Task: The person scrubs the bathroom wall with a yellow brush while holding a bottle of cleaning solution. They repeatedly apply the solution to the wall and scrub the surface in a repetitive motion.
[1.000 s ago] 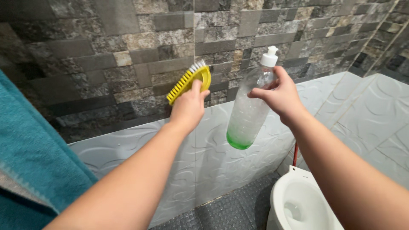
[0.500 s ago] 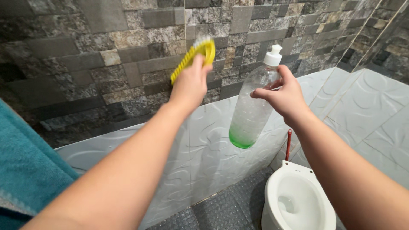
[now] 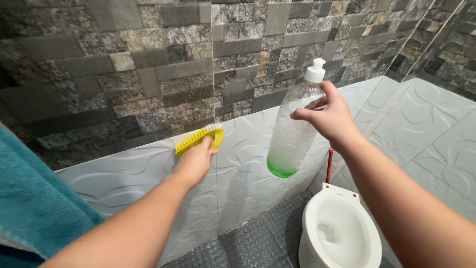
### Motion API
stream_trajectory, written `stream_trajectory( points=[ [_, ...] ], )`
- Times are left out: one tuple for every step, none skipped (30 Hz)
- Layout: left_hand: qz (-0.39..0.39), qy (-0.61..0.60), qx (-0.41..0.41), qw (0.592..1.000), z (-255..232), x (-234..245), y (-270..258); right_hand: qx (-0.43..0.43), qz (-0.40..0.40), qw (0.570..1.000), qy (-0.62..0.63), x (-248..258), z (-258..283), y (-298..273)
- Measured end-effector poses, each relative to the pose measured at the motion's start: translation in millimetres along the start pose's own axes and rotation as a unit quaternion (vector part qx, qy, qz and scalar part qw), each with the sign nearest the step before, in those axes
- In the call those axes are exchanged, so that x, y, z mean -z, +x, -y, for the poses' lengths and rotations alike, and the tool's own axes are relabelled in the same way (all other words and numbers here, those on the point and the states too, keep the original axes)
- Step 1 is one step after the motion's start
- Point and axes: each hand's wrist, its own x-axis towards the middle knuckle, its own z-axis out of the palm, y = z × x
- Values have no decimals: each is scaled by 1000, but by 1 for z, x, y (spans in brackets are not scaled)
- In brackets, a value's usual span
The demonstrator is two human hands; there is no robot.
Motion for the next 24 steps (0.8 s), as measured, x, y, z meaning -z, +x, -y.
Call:
stream_trajectory(
  points=[
    [-7, -11, 0, 1000, -7, 1, 6, 1, 0, 1000, 0, 2, 1, 0],
    [-14, -22, 0, 1000, -18, 1, 17, 8, -2, 1000, 4, 3, 2, 1],
    [-21, -35, 1, 999, -29, 0, 29, 15, -5, 1000, 7, 4, 4, 1],
    [-23, -41, -12, 999, -41, 0, 42, 21, -7, 1000, 9, 6, 5, 0],
    [-25, -47, -26, 998, -53, 0, 54, 20, -7, 1000, 12, 7, 6, 0],
    [-30, -52, -39, 997, -63, -1, 65, 19, -7, 1000, 14, 8, 7, 0],
    [-35, -57, -53, 996, -73, -3, 75, 17, -7, 1000, 17, 10, 8, -1],
    [-39, -62, -67, 995, -78, -5, 83, 16, -8, 1000, 12, 11, 9, -1],
    [-34, -71, -74, 994, -80, -7, 88, 14, -8, 1000, 8, 12, 9, -2],
    [-28, -79, -82, 993, -80, -10, 92, 13, -9, 1000, 3, 12, 10, -3],
    [-23, -88, -89, 992, -78, -14, 95, 15, -9, 1000, -3, 12, 10, -5],
    [-4, -70, -70, 995, -72, -19, 94, 18, -9, 1000, -10, 12, 9, -6],
    [16, -52, -53, 997, -62, -24, 91, 20, -10, 1000, -17, 12, 8, -8],
    [36, -33, -35, 998, -51, -30, 86, 10, -11, 1000, -16, 12, 7, -10],
    [46, -29, -27, 998, -37, -36, 77, 2, -11, 1000, -15, 11, 6, -11],
    [57, -24, -18, 998, -20, -41, 65, -7, -11, 1000, -13, 10, 5, -12],
    [57, -20, -10, 998, -3, -45, 52, -8, -9, 1000, -8, 10, 4, -13],
    [58, -15, -1, 998, 12, -48, 39, -9, -6, 1000, -2, 9, 3, -14],
    [68, -12, 20, 997, 27, -49, 27, -9, -4, 1000, 3, 8, 2, -15],
    [78, -10, 40, 996, 40, -49, 18, -8, -3, 1000, -1, 7, 2, -15],
    [80, -1, 50, 996, 50, -49, 8, -8, -3, 1000, -5, 7, 1, -16],
    [81, 8, 59, 995, 59, -47, 0, -8, -3, 1000, -10, 7, 0, -16],
    [82, 16, 67, 994, 62, -47, -3, -10, -3, 1000, -8, 8, 0, -17],
    [80, 14, 50, 995, 60, -48, -2, -11, -3, 1000, -6, 8, -1, -18]
  ],
)
